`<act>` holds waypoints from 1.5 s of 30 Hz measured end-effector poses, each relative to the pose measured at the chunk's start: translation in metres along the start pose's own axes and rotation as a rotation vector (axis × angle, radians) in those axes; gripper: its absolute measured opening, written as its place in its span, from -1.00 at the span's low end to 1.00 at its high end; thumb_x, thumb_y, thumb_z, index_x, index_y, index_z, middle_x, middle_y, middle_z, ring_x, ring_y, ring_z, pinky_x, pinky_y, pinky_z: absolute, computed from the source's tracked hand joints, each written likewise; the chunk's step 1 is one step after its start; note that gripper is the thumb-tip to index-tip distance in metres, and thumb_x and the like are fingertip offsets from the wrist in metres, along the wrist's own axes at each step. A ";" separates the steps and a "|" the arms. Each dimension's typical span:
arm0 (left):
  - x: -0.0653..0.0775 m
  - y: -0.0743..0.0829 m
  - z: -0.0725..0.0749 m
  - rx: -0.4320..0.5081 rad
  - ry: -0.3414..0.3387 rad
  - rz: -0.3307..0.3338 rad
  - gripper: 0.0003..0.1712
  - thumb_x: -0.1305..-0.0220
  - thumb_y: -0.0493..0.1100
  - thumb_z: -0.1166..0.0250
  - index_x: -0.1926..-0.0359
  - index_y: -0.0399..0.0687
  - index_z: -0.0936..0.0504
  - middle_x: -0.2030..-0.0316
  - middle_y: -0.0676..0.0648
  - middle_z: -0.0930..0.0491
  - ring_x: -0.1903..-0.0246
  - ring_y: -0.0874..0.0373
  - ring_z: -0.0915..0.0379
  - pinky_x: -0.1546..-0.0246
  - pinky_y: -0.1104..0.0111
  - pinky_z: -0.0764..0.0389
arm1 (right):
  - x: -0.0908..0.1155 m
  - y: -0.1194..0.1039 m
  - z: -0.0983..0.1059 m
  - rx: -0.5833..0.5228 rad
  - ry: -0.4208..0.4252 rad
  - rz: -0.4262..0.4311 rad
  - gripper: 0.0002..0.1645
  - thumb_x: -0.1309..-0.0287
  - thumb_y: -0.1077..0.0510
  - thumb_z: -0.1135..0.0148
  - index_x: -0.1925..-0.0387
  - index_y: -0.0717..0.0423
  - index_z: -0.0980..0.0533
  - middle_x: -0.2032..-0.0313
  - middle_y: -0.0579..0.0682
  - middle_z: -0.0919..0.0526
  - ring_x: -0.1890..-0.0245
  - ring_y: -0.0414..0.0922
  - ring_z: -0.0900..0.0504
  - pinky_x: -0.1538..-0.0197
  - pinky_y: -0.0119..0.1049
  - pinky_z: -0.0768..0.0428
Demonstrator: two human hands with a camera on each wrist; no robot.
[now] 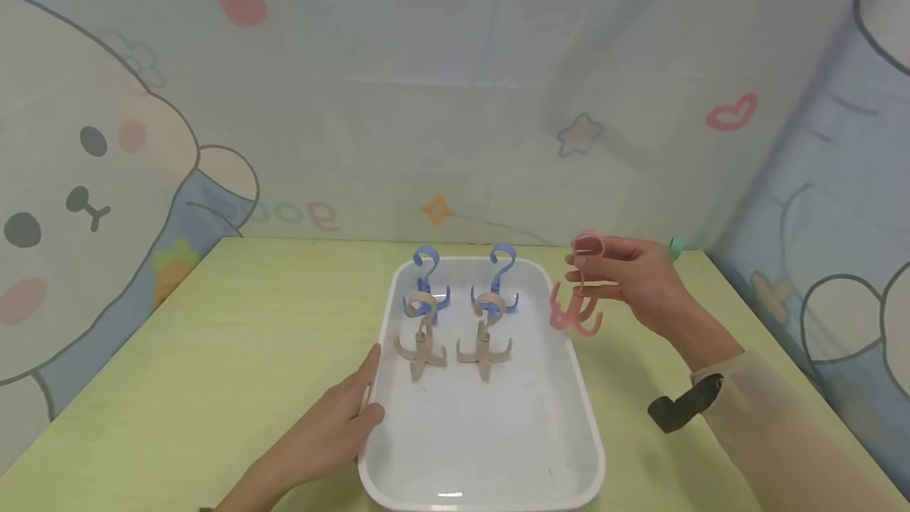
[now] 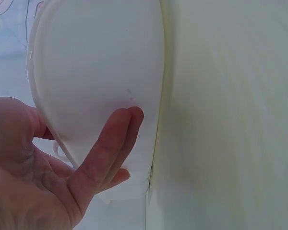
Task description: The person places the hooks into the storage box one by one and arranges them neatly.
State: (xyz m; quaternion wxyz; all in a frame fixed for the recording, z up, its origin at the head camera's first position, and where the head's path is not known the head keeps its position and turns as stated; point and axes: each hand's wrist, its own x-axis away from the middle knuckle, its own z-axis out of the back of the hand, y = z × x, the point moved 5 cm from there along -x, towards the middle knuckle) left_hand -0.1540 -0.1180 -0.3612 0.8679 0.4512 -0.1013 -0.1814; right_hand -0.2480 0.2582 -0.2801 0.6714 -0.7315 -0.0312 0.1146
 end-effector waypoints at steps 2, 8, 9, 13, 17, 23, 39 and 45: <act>0.000 -0.001 0.000 0.009 -0.004 0.005 -0.10 -0.47 -0.24 0.03 -0.69 -0.28 0.21 -0.57 -0.44 -0.16 0.40 0.11 -0.64 0.49 0.31 -0.63 | 0.001 -0.001 -0.003 0.002 -0.007 0.000 -0.71 -0.40 0.39 -0.24 0.07 0.04 -0.77 0.13 -0.03 -0.86 0.17 -0.08 -0.87 0.07 -0.14 -0.78; 0.000 -0.001 -0.001 0.024 -0.003 0.018 -0.10 -0.48 -0.23 0.04 -0.70 -0.26 0.21 -0.57 -0.43 -0.16 0.38 0.10 -0.65 0.52 0.30 -0.64 | 0.005 -0.004 -0.014 0.041 -0.026 0.001 -0.71 -0.38 0.38 -0.26 0.07 0.02 -0.77 0.15 -0.03 -0.85 0.16 -0.07 -0.86 0.07 -0.15 -0.79; 0.000 -0.001 -0.001 0.028 -0.002 0.017 -0.10 -0.48 -0.23 0.04 -0.70 -0.26 0.21 -0.57 -0.43 -0.15 0.38 0.09 -0.65 0.52 0.30 -0.64 | 0.006 -0.004 -0.016 0.047 -0.032 0.001 -0.71 -0.38 0.38 -0.26 0.07 0.02 -0.77 0.15 -0.03 -0.85 0.16 -0.06 -0.86 0.07 -0.15 -0.79; 0.000 -0.002 0.000 0.041 -0.002 0.014 -0.09 -0.47 -0.23 0.03 -0.69 -0.28 0.21 -0.57 -0.46 -0.14 0.36 0.08 -0.66 0.53 0.28 -0.64 | 0.008 -0.006 -0.023 0.061 -0.066 0.008 -0.69 -0.38 0.40 -0.25 0.06 0.02 -0.76 0.14 -0.01 -0.85 0.15 -0.05 -0.86 0.07 -0.15 -0.79; 0.000 -0.002 -0.001 0.049 -0.009 0.024 -0.09 -0.47 -0.22 0.03 -0.70 -0.25 0.21 -0.58 -0.42 -0.15 0.34 0.07 -0.67 0.52 0.28 -0.65 | 0.011 -0.007 -0.030 0.080 -0.089 0.008 -0.70 -0.38 0.40 -0.25 0.06 0.02 -0.76 0.14 -0.02 -0.85 0.14 -0.05 -0.86 0.07 -0.14 -0.78; 0.000 -0.001 -0.001 0.040 -0.014 0.031 -0.10 -0.47 -0.22 0.04 -0.70 -0.22 0.22 -0.57 -0.39 -0.18 0.39 0.09 -0.65 0.52 0.28 -0.65 | 0.015 -0.009 -0.045 0.097 -0.129 0.007 -0.69 -0.39 0.40 -0.23 0.05 0.01 -0.76 0.13 -0.01 -0.84 0.14 -0.06 -0.86 0.07 -0.15 -0.78; -0.002 -0.002 0.000 0.052 -0.014 0.015 -0.08 -0.46 -0.23 0.03 -0.69 -0.28 0.23 -0.57 -0.46 -0.15 0.38 0.09 -0.66 0.54 0.27 -0.65 | 0.022 -0.013 -0.082 0.074 -0.250 0.044 -0.65 -0.38 0.43 -0.21 0.03 0.03 -0.76 0.12 0.03 -0.84 0.12 -0.04 -0.85 0.03 -0.13 -0.78; -0.002 -0.001 -0.001 0.034 -0.014 0.024 -0.09 -0.47 -0.22 0.04 -0.70 -0.26 0.23 -0.56 -0.44 -0.17 0.41 0.10 -0.66 0.53 0.29 -0.65 | 0.023 -0.013 -0.094 0.107 -0.254 0.026 -0.70 -0.38 0.39 -0.25 0.05 0.03 -0.76 0.10 0.07 -0.84 0.11 -0.04 -0.85 0.01 -0.13 -0.78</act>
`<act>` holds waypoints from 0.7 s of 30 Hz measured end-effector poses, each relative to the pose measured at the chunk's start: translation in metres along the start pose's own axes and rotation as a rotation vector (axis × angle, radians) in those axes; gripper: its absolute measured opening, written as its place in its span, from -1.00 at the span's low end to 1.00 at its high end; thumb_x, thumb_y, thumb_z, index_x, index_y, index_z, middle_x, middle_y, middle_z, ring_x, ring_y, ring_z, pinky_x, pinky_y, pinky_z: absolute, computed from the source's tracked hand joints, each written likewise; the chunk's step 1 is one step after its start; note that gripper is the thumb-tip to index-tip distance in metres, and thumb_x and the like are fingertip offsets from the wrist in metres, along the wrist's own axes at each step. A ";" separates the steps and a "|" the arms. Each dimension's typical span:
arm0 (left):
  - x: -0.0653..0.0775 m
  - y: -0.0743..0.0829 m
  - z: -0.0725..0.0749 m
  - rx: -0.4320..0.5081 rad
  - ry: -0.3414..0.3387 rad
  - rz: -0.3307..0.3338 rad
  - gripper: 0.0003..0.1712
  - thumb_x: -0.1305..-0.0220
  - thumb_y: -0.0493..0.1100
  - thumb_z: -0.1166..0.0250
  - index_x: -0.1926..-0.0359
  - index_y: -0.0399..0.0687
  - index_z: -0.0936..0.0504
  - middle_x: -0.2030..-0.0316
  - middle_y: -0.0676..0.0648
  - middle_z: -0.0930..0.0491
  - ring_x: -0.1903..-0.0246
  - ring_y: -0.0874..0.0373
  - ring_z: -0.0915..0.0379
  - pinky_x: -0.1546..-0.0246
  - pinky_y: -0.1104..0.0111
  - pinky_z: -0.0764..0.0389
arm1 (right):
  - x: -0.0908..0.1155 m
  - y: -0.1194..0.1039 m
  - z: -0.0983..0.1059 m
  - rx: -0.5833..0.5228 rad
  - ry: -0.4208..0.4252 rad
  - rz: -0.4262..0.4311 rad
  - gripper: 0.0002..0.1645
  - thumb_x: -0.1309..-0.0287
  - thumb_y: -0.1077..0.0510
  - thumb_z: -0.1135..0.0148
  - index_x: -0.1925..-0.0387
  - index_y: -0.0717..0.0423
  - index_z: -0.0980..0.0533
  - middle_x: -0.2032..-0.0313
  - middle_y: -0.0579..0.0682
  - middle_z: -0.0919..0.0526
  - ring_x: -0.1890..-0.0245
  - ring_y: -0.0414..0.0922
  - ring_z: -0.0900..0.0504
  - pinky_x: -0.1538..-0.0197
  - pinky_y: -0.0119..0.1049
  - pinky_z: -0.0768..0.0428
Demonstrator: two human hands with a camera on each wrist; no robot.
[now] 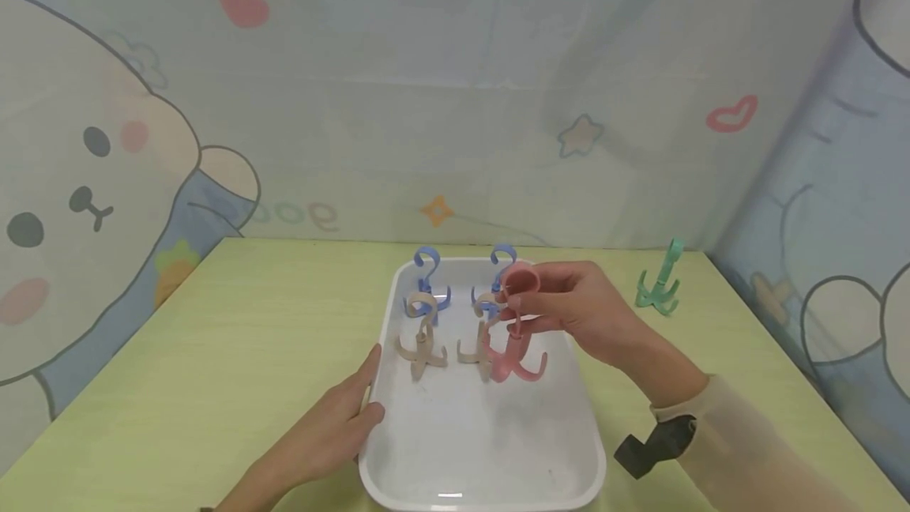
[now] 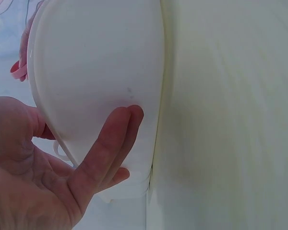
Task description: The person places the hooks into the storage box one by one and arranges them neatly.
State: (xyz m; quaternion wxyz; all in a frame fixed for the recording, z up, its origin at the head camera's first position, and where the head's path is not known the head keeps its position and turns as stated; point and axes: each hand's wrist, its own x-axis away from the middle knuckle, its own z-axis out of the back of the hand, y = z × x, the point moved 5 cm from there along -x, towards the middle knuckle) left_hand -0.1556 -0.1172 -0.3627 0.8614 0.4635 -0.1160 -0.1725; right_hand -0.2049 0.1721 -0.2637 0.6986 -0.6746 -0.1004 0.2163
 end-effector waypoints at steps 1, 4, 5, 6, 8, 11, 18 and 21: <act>0.000 0.000 0.000 -0.001 -0.002 0.002 -0.09 -0.48 -0.22 0.04 -0.70 -0.26 0.23 -0.56 -0.44 -0.17 0.40 0.10 -0.66 0.52 0.29 -0.66 | 0.000 0.000 -0.002 0.003 0.001 -0.005 -0.72 -0.37 0.38 -0.26 0.06 0.04 -0.75 0.10 0.07 -0.84 0.10 -0.03 -0.85 0.01 -0.13 -0.78; 0.000 0.000 -0.001 0.010 -0.004 -0.002 -0.09 -0.47 -0.22 0.04 -0.69 -0.27 0.23 -0.56 -0.46 -0.17 0.37 0.10 -0.66 0.53 0.28 -0.66 | -0.002 0.001 -0.008 0.013 -0.001 -0.020 -0.75 -0.36 0.37 -0.28 0.07 0.06 -0.75 0.10 0.06 -0.84 0.09 -0.03 -0.85 0.00 -0.13 -0.78; 0.000 0.000 -0.001 0.012 -0.004 -0.002 -0.09 -0.47 -0.22 0.04 -0.70 -0.27 0.23 -0.56 -0.46 -0.17 0.38 0.09 -0.66 0.54 0.28 -0.66 | -0.002 0.002 -0.010 0.011 -0.004 -0.023 -0.75 -0.36 0.37 -0.28 0.08 0.05 -0.75 0.11 0.05 -0.85 0.09 -0.03 -0.85 -0.01 -0.13 -0.78; 0.000 0.000 -0.001 0.012 -0.005 -0.001 -0.09 -0.47 -0.22 0.04 -0.70 -0.26 0.23 -0.56 -0.45 -0.17 0.38 0.09 -0.67 0.54 0.28 -0.66 | -0.003 0.002 -0.012 0.009 -0.008 -0.025 -0.74 -0.35 0.37 -0.28 0.08 0.04 -0.75 0.11 0.03 -0.85 0.09 -0.03 -0.85 -0.01 -0.13 -0.78; 0.000 0.000 -0.001 0.021 -0.005 -0.007 -0.08 -0.46 -0.23 0.03 -0.69 -0.27 0.24 -0.55 -0.46 -0.19 0.39 0.09 -0.66 0.55 0.27 -0.65 | -0.004 0.003 -0.016 0.003 -0.017 -0.031 -0.74 -0.35 0.37 -0.29 0.08 0.03 -0.76 0.11 0.02 -0.85 0.09 -0.04 -0.85 -0.02 -0.13 -0.77; 0.000 0.000 -0.001 0.025 -0.006 -0.010 -0.08 -0.46 -0.23 0.04 -0.70 -0.27 0.25 -0.55 -0.46 -0.19 0.38 0.08 -0.67 0.56 0.26 -0.66 | -0.005 0.004 -0.023 0.000 -0.030 -0.042 -0.73 -0.33 0.36 -0.31 0.08 0.00 -0.76 0.11 0.02 -0.85 0.09 -0.04 -0.85 -0.03 -0.12 -0.77; 0.000 0.000 0.000 0.022 -0.003 -0.006 -0.08 -0.46 -0.23 0.04 -0.70 -0.26 0.24 -0.56 -0.43 -0.17 0.37 0.08 -0.67 0.55 0.26 -0.66 | -0.007 0.008 -0.037 0.007 -0.046 -0.074 -0.75 -0.29 0.32 -0.38 0.09 -0.03 -0.77 0.16 -0.04 -0.84 0.12 -0.09 -0.84 -0.01 -0.12 -0.78; 0.001 0.001 0.001 0.023 0.001 -0.006 -0.08 -0.45 -0.23 0.02 -0.70 -0.26 0.22 -0.54 -0.44 -0.20 0.39 0.08 -0.65 0.55 0.26 -0.65 | -0.009 0.010 -0.043 0.005 -0.060 -0.085 -0.75 -0.28 0.31 -0.39 0.08 -0.03 -0.77 0.15 -0.02 -0.85 0.11 -0.07 -0.85 -0.01 -0.12 -0.78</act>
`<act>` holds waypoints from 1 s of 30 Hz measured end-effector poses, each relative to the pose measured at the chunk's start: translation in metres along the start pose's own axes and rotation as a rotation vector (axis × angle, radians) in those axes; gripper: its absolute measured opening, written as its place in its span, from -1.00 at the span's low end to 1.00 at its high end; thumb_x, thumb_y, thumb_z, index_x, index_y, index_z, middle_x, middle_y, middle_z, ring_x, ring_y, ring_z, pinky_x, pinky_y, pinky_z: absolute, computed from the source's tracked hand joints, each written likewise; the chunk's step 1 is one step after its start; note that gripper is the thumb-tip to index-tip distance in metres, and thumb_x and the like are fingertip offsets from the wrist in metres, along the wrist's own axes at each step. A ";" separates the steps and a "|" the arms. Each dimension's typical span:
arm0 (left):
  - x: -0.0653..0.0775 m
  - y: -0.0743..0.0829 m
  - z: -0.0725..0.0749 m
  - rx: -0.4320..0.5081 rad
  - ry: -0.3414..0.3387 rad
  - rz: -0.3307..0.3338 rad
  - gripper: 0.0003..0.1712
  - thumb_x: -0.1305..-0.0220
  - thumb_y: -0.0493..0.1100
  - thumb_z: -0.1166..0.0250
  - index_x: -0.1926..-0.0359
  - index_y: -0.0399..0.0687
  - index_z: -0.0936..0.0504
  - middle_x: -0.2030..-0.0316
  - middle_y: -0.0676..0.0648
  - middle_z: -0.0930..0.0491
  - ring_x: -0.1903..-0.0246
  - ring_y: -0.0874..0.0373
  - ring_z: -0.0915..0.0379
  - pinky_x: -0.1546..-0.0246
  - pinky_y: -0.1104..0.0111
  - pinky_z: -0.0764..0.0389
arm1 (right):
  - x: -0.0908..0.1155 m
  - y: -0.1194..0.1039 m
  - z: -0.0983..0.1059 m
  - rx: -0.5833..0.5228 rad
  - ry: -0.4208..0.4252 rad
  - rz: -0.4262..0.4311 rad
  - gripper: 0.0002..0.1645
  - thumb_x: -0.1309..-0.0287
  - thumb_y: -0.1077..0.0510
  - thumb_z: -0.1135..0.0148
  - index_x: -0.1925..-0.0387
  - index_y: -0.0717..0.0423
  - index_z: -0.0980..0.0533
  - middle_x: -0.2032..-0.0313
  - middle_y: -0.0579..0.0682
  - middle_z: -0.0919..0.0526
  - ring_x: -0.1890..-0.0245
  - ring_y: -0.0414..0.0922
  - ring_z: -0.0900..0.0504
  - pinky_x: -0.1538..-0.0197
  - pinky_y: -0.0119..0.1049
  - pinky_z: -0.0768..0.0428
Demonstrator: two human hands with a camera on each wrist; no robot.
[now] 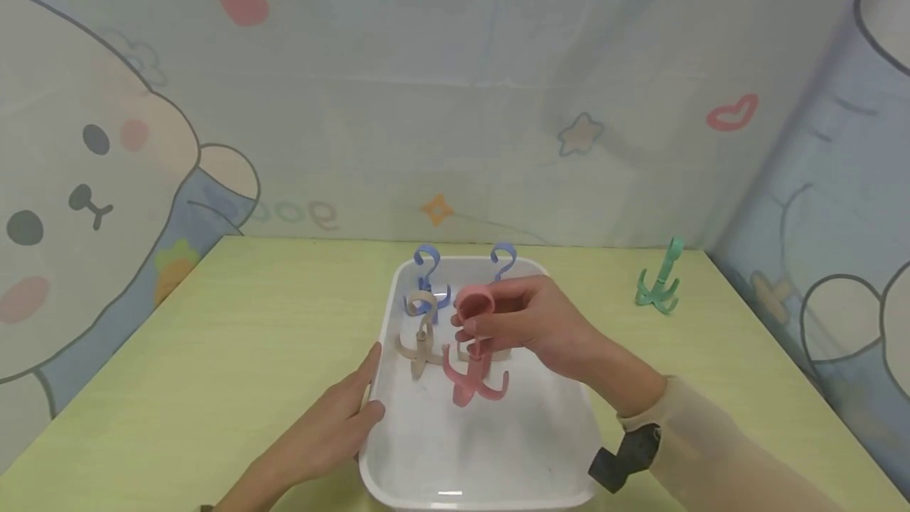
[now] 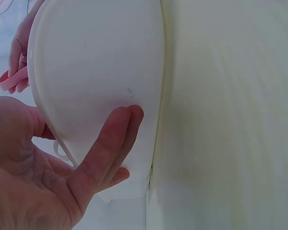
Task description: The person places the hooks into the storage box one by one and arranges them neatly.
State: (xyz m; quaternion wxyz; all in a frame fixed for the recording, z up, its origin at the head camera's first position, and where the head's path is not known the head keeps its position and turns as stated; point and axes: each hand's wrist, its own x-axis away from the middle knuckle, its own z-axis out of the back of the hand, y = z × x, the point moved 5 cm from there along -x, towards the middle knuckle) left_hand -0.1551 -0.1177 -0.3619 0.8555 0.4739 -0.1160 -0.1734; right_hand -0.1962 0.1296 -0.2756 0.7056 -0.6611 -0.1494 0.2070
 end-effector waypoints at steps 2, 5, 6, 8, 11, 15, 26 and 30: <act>0.000 0.000 0.000 -0.003 0.002 0.000 -0.08 -0.45 -0.23 0.02 -0.70 -0.26 0.21 -0.52 -0.44 -0.23 0.40 0.08 -0.65 0.54 0.26 -0.65 | -0.002 0.002 -0.004 0.007 -0.014 -0.008 -0.76 -0.28 0.30 -0.40 0.05 0.04 -0.76 0.13 0.01 -0.85 0.09 -0.06 -0.85 -0.02 -0.12 -0.78; 0.001 0.000 0.001 -0.010 0.003 0.001 -0.08 -0.45 -0.23 0.01 -0.70 -0.25 0.20 -0.50 -0.43 -0.27 0.42 0.09 -0.64 0.54 0.27 -0.64 | -0.005 0.005 -0.010 0.021 -0.035 -0.024 -0.74 -0.28 0.27 -0.41 0.00 0.14 -0.73 0.12 0.03 -0.85 0.08 -0.06 -0.84 -0.02 -0.12 -0.77; 0.001 0.000 0.001 -0.012 0.005 -0.001 -0.08 -0.45 -0.23 0.01 -0.70 -0.25 0.20 -0.49 -0.43 -0.28 0.43 0.09 -0.64 0.54 0.27 -0.64 | -0.006 0.006 -0.013 0.022 -0.041 -0.029 -0.73 -0.28 0.27 -0.41 -0.01 0.15 -0.72 0.11 0.03 -0.85 0.08 -0.06 -0.84 -0.03 -0.12 -0.77; 0.001 0.000 0.001 -0.017 0.006 -0.005 -0.08 -0.45 -0.23 0.01 -0.70 -0.24 0.20 -0.49 -0.42 -0.29 0.45 0.10 -0.63 0.53 0.28 -0.64 | -0.008 0.009 -0.017 0.012 -0.055 -0.035 -0.72 -0.27 0.28 -0.41 -0.02 0.18 -0.71 0.11 0.05 -0.85 0.07 -0.06 -0.84 -0.04 -0.10 -0.77; 0.001 0.001 0.001 -0.019 0.006 -0.012 -0.08 -0.45 -0.24 0.01 -0.70 -0.23 0.20 -0.49 -0.40 -0.29 0.45 0.11 -0.64 0.53 0.28 -0.64 | -0.011 0.012 -0.024 0.000 -0.075 -0.043 -0.72 -0.27 0.28 -0.41 -0.01 0.18 -0.72 0.11 0.07 -0.85 0.06 -0.06 -0.84 -0.05 -0.10 -0.77; 0.000 0.001 0.001 -0.007 0.005 -0.019 -0.07 -0.44 -0.24 0.00 -0.70 -0.23 0.20 -0.48 -0.41 -0.30 0.40 0.10 -0.65 0.54 0.28 -0.65 | -0.014 0.016 -0.033 -0.019 -0.095 -0.048 -0.65 -0.24 0.30 -0.41 -0.06 0.35 -0.68 0.13 0.05 -0.85 0.09 -0.07 -0.83 -0.05 -0.10 -0.76; -0.001 0.002 0.002 0.009 -0.006 -0.018 -0.08 -0.46 -0.25 0.03 -0.71 -0.18 0.21 -0.41 -0.36 -0.40 0.40 0.11 -0.68 0.52 0.25 -0.68 | -0.020 0.027 -0.051 -0.064 -0.156 -0.062 -0.54 -0.23 0.32 -0.40 -0.12 0.49 -0.59 0.17 0.00 -0.84 0.10 -0.08 -0.78 -0.07 -0.14 -0.76; -0.001 0.001 0.003 -0.001 -0.002 -0.016 -0.08 -0.46 -0.25 0.03 -0.71 -0.20 0.21 -0.43 -0.37 -0.38 0.41 0.11 -0.67 0.53 0.26 -0.67 | -0.021 0.031 -0.054 -0.069 -0.155 -0.093 -0.52 -0.22 0.31 -0.42 -0.14 0.48 -0.60 0.16 0.01 -0.84 0.09 -0.08 -0.78 -0.08 -0.15 -0.75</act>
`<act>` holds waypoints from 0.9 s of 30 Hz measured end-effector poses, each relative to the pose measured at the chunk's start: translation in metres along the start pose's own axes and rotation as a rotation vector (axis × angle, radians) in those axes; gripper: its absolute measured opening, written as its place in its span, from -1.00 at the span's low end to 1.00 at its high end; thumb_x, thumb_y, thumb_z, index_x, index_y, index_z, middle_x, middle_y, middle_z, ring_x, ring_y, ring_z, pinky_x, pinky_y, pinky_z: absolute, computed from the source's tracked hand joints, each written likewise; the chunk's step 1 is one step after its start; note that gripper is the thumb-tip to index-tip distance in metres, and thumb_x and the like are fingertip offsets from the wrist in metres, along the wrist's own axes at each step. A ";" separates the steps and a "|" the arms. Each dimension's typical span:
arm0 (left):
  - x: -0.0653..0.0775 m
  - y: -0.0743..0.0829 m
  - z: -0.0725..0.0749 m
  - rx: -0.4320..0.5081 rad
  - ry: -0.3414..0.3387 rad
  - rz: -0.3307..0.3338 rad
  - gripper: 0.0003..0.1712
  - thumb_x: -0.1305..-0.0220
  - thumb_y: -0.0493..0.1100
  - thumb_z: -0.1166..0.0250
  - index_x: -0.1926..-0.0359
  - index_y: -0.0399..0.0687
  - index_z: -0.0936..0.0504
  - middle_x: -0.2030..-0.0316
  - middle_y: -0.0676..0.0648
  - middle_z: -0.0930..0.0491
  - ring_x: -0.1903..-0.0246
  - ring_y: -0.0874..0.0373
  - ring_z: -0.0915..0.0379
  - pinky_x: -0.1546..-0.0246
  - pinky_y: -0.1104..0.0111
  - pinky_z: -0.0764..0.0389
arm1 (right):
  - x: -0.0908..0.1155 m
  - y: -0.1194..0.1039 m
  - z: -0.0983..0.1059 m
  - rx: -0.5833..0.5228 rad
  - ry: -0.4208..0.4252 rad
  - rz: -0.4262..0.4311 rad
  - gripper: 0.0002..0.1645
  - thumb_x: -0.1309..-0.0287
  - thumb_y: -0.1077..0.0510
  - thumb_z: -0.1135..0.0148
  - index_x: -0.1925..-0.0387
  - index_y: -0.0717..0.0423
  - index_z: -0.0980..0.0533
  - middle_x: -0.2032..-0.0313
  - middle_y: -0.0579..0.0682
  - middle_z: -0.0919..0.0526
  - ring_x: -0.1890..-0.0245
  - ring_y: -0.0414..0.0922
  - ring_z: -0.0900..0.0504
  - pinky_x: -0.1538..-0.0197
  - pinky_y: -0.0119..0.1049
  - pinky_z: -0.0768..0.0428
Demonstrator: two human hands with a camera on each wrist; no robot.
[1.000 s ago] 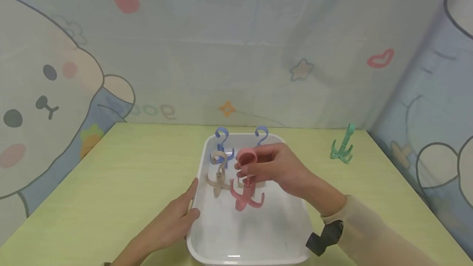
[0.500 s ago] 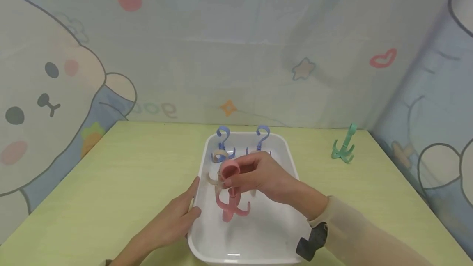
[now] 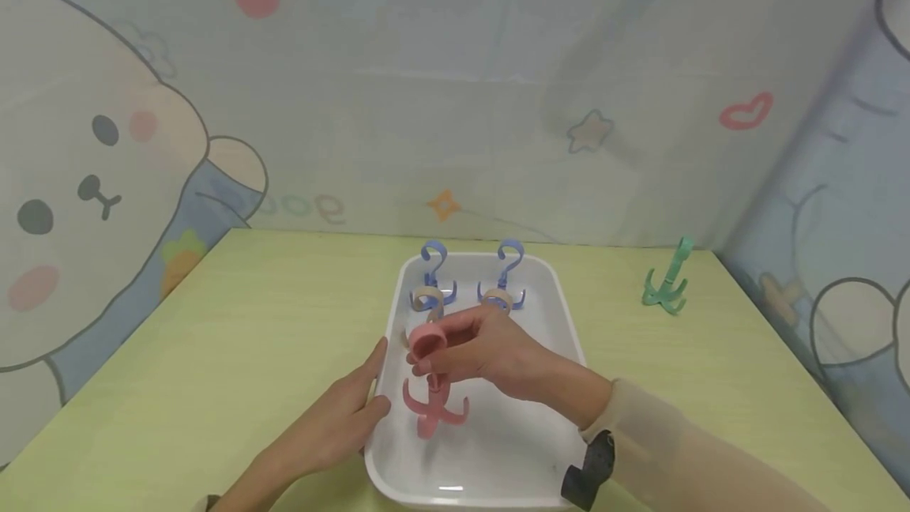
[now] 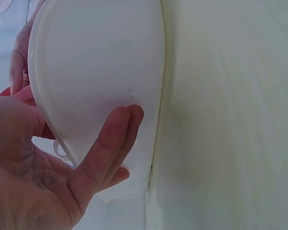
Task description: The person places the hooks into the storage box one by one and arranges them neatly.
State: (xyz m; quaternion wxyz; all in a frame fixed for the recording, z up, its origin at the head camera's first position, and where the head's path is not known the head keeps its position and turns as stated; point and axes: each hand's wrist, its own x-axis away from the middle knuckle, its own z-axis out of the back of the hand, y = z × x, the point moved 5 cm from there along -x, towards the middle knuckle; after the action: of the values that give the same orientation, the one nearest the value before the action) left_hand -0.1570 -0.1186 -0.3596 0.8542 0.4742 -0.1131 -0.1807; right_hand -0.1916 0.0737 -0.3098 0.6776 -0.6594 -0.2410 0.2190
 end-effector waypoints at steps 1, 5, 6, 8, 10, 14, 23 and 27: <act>0.000 0.000 0.000 0.001 0.001 0.000 -0.08 -0.46 -0.25 0.02 -0.71 -0.20 0.21 -0.43 -0.37 -0.37 0.42 0.11 -0.66 0.54 0.26 -0.67 | 0.000 0.001 0.000 0.001 0.001 -0.005 -0.49 -0.21 0.31 -0.42 -0.15 0.50 -0.58 0.15 0.01 -0.84 0.09 -0.09 -0.77 -0.08 -0.15 -0.75; 0.000 -0.001 0.000 0.004 -0.001 0.008 -0.08 -0.46 -0.25 0.02 -0.71 -0.19 0.22 -0.44 -0.37 -0.36 0.43 0.10 -0.66 0.55 0.25 -0.67 | -0.003 0.003 -0.001 0.015 0.003 -0.021 -0.47 -0.21 0.30 -0.43 -0.16 0.52 -0.56 0.16 0.01 -0.84 0.11 -0.09 -0.76 -0.09 -0.16 -0.75; 0.000 -0.001 0.000 0.005 -0.001 0.009 -0.08 -0.46 -0.24 0.02 -0.71 -0.19 0.22 -0.45 -0.37 -0.36 0.43 0.10 -0.66 0.55 0.25 -0.67 | -0.003 0.004 -0.001 0.018 0.003 -0.025 -0.47 -0.21 0.30 -0.43 -0.16 0.51 -0.57 0.16 0.00 -0.83 0.11 -0.09 -0.75 -0.09 -0.16 -0.75; 0.000 -0.001 0.000 0.006 -0.001 0.011 -0.08 -0.46 -0.25 0.02 -0.71 -0.19 0.22 -0.46 -0.37 -0.34 0.42 0.10 -0.66 0.55 0.26 -0.67 | -0.005 0.007 -0.002 0.012 0.002 -0.037 -0.48 -0.20 0.30 -0.42 -0.15 0.51 -0.57 0.17 0.00 -0.83 0.12 -0.09 -0.75 -0.09 -0.16 -0.75; 0.001 -0.001 0.000 0.010 0.001 0.010 -0.08 -0.45 -0.25 0.01 -0.71 -0.18 0.21 -0.46 -0.37 -0.34 0.42 0.10 -0.66 0.55 0.25 -0.67 | -0.006 0.009 -0.002 0.003 0.001 -0.054 -0.48 -0.20 0.30 -0.43 -0.15 0.49 -0.58 0.17 0.00 -0.83 0.11 -0.08 -0.77 -0.10 -0.16 -0.74; 0.001 0.000 -0.001 0.009 0.005 0.003 -0.07 -0.44 -0.25 -0.01 -0.71 -0.19 0.19 -0.45 -0.38 -0.34 0.42 0.10 -0.66 0.56 0.25 -0.66 | -0.009 0.013 -0.002 0.004 0.002 -0.084 -0.49 -0.19 0.29 -0.44 -0.16 0.45 -0.60 0.15 0.02 -0.83 0.05 -0.04 -0.80 -0.13 -0.13 -0.73; 0.001 0.000 -0.002 0.009 -0.002 -0.006 -0.07 -0.46 -0.24 -0.02 -0.71 -0.20 0.21 -0.45 -0.40 -0.34 0.41 0.10 -0.65 0.57 0.26 -0.66 | -0.015 0.019 -0.003 -0.030 0.007 -0.129 -0.53 -0.19 0.30 -0.44 -0.13 0.39 -0.65 0.14 0.04 -0.84 0.04 -0.04 -0.82 -0.16 -0.10 -0.72; 0.001 0.000 -0.002 0.013 -0.007 -0.003 -0.07 -0.47 -0.23 -0.02 -0.71 -0.18 0.21 -0.46 -0.40 -0.32 0.40 0.09 -0.65 0.57 0.26 -0.66 | -0.016 0.022 -0.004 -0.029 0.001 -0.140 -0.49 -0.20 0.30 -0.44 -0.17 0.43 -0.61 0.11 0.05 -0.84 0.03 -0.03 -0.81 -0.16 -0.10 -0.72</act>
State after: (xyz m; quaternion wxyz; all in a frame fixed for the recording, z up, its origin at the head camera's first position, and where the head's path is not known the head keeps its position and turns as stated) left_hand -0.1550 -0.1174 -0.3605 0.8505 0.4791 -0.1167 -0.1830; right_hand -0.2018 0.0616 -0.3323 0.6819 -0.6507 -0.2892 0.1673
